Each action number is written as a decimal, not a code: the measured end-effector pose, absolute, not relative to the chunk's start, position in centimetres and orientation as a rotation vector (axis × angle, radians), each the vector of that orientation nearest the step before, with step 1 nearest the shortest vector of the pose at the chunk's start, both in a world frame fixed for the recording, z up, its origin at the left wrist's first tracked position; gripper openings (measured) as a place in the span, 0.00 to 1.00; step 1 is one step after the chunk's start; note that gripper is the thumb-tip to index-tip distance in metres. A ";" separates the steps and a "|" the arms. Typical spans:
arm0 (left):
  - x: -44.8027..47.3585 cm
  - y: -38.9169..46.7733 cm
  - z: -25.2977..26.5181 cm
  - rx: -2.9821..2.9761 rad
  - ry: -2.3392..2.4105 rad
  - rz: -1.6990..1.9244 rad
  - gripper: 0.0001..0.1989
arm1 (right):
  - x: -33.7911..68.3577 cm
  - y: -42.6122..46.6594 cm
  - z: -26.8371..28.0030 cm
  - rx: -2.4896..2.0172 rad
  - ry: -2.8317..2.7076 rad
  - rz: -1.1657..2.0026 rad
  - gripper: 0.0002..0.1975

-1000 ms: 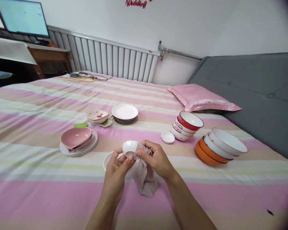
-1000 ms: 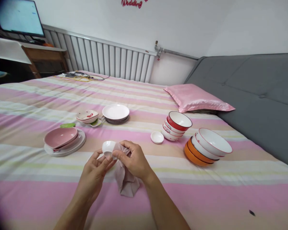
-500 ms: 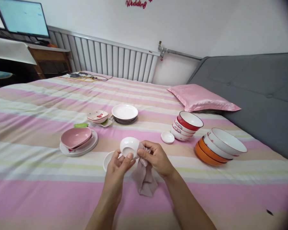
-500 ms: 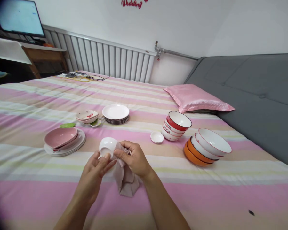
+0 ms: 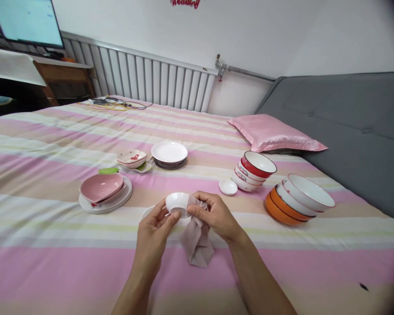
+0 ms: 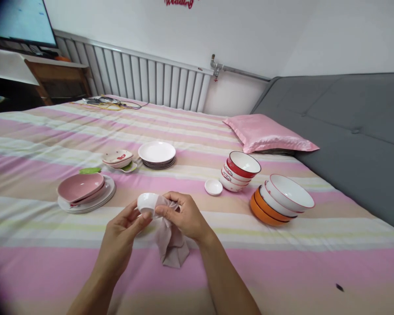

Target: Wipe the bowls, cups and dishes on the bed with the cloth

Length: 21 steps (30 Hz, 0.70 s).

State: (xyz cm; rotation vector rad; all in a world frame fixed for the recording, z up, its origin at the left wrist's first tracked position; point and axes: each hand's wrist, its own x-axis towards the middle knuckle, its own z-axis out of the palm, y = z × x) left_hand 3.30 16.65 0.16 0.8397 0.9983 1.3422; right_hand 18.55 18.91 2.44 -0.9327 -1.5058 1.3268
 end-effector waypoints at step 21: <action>3.2 16.5 0.7 0.776 0.979 1.388 0.26 | 18.8 19.3 1.9 -0.879 -1.463 1.367 0.15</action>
